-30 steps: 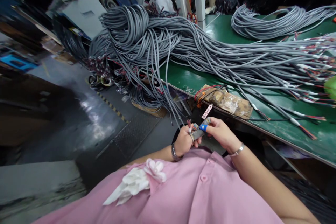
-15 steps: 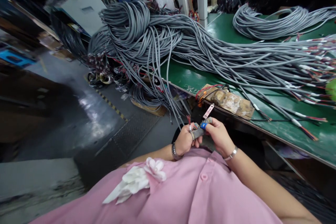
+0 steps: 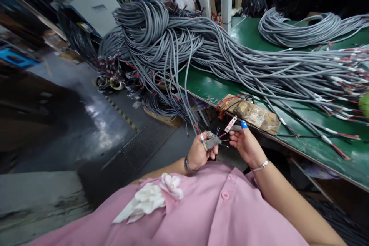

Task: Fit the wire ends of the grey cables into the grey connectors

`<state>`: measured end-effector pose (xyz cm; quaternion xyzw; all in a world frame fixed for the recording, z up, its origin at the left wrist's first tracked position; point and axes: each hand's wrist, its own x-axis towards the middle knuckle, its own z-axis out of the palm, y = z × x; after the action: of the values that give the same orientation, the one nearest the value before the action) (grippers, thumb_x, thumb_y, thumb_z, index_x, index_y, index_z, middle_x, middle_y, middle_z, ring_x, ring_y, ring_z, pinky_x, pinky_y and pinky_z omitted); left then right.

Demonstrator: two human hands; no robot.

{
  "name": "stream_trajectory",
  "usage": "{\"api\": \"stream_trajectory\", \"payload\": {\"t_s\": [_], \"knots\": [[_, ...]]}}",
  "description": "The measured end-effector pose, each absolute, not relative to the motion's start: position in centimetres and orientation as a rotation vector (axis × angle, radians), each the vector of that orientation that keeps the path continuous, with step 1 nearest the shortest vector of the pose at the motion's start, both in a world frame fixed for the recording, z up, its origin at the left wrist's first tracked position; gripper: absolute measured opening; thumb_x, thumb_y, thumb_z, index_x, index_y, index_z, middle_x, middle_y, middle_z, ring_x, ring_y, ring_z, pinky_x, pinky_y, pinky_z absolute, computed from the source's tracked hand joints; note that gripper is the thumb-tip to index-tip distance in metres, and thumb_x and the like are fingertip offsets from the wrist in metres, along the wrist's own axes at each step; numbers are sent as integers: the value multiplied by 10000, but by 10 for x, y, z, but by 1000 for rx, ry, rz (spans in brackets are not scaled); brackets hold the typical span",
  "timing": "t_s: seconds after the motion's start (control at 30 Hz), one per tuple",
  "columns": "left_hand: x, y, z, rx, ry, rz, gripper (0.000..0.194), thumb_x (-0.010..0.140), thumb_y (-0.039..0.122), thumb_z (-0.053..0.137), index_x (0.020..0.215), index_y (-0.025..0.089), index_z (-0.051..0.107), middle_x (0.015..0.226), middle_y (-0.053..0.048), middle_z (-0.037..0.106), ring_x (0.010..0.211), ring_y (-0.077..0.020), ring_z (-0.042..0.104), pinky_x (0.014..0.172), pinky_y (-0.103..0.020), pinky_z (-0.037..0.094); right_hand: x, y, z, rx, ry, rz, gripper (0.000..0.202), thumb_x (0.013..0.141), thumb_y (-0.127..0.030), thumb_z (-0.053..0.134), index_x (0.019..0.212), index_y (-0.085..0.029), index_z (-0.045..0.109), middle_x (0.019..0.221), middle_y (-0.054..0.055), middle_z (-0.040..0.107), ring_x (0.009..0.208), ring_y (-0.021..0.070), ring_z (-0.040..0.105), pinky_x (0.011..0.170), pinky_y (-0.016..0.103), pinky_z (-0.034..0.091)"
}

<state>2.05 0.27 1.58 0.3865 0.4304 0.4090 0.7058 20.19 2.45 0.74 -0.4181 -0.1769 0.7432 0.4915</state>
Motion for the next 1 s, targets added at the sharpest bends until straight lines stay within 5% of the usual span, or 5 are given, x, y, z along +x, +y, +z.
{"api": "stream_trajectory", "payload": {"t_s": [0.67, 1.0], "knots": [[41, 11, 18, 861, 937, 888, 275, 728, 388, 653, 690, 153, 517, 506, 15, 586, 321, -68, 470, 312, -173, 197, 189, 34, 19, -968, -588, 1674, 357, 750, -531, 671, 751, -174, 679, 725, 21, 638, 609, 115, 538, 571, 241, 434], [36, 7, 15, 824, 926, 892, 263, 737, 370, 657, 695, 142, 532, 503, 11, 585, 313, -64, 463, 306, -169, 200, 195, 32, 15, -936, -466, 1795, 405, 801, -601, 562, 793, -207, 657, 749, 31, 643, 641, 133, 560, 592, 253, 461]]}}
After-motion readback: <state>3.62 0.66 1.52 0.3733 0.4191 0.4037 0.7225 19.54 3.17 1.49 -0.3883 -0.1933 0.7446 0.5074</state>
